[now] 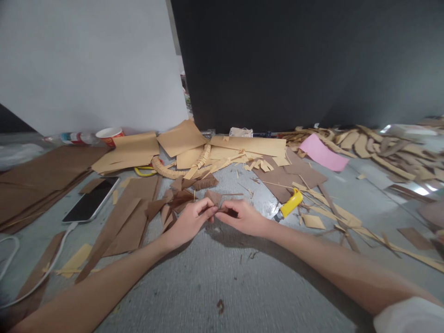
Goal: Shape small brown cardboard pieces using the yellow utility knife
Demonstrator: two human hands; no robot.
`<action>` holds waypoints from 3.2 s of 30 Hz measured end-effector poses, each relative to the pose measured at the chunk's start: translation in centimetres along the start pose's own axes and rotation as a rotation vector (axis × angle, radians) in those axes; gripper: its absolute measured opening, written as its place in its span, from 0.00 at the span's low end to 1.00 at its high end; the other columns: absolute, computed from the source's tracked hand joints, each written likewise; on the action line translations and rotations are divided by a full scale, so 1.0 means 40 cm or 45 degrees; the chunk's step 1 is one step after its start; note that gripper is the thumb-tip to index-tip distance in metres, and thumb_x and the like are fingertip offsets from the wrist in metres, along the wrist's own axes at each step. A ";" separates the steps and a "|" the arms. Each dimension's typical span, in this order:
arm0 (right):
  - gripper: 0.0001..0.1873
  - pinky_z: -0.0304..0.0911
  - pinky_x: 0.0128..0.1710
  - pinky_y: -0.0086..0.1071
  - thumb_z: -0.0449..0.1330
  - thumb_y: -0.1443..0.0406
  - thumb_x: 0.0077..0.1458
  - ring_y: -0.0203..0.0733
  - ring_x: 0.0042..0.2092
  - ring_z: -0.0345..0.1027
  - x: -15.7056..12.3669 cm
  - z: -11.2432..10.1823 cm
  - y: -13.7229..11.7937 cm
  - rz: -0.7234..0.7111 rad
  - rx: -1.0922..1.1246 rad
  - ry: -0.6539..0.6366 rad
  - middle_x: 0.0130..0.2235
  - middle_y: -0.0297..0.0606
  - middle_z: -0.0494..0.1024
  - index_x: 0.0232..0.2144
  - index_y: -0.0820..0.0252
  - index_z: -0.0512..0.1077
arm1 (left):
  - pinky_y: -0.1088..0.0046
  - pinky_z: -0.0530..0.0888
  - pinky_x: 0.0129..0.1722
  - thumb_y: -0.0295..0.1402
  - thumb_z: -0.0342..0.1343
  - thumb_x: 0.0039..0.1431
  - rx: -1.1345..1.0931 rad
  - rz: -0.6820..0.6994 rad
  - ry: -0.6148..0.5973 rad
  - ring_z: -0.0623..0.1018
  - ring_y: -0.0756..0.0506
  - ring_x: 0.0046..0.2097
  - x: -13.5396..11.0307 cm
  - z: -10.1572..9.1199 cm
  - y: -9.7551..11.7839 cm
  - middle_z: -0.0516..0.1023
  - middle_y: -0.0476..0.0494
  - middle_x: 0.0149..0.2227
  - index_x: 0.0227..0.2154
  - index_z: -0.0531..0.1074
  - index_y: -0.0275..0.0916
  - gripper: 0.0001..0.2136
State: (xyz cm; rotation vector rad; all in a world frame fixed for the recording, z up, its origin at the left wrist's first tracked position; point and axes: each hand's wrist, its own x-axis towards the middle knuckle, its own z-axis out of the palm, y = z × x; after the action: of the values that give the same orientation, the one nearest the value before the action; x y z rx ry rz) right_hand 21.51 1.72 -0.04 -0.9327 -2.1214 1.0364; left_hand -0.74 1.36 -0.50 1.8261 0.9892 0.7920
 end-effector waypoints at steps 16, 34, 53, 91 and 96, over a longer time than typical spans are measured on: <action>0.14 0.61 0.32 0.28 0.58 0.59 0.71 0.35 0.30 0.68 0.000 0.006 0.012 -0.067 -0.166 -0.014 0.29 0.32 0.76 0.33 0.59 0.75 | 0.72 0.64 0.37 0.44 0.47 0.78 0.105 0.041 -0.045 0.73 0.49 0.32 -0.006 0.000 0.000 0.74 0.52 0.28 0.29 0.69 0.40 0.21; 0.24 0.62 0.34 0.30 0.50 0.54 0.75 0.37 0.31 0.69 -0.004 0.001 0.007 -0.069 -0.165 -0.062 0.27 0.34 0.73 0.31 0.58 0.73 | 0.74 0.63 0.32 0.43 0.46 0.78 0.169 0.042 -0.066 0.71 0.50 0.28 -0.010 0.002 0.005 0.72 0.54 0.25 0.28 0.66 0.40 0.20; 0.30 0.64 0.38 0.31 0.45 0.48 0.77 0.39 0.32 0.69 -0.008 -0.001 0.010 0.028 -0.075 -0.095 0.24 0.33 0.73 0.30 0.57 0.73 | 0.73 0.64 0.31 0.46 0.45 0.78 0.163 0.052 -0.046 0.72 0.49 0.28 -0.010 0.001 0.001 0.72 0.52 0.26 0.28 0.67 0.41 0.22; 0.15 0.62 0.29 0.29 0.61 0.57 0.66 0.37 0.29 0.66 0.003 0.017 0.027 0.039 -0.092 0.201 0.27 0.33 0.76 0.29 0.57 0.74 | 0.37 0.57 0.68 0.29 0.51 0.70 1.322 0.191 0.449 0.71 0.30 0.60 0.002 0.002 -0.034 0.77 0.32 0.51 0.59 0.72 0.36 0.17; 0.10 0.70 0.34 0.32 0.62 0.57 0.65 0.40 0.34 0.76 0.002 0.018 0.018 0.132 0.033 0.246 0.35 0.37 0.83 0.40 0.57 0.78 | 0.35 0.52 0.70 0.27 0.51 0.70 1.310 0.239 0.390 0.73 0.32 0.59 0.000 0.004 -0.026 0.79 0.36 0.50 0.50 0.75 0.40 0.11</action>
State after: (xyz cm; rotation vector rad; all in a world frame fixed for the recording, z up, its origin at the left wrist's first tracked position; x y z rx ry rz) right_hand 21.16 1.82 -0.99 -1.0942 -1.9145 0.9798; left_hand -0.91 1.61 -1.51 2.7457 1.6300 0.7383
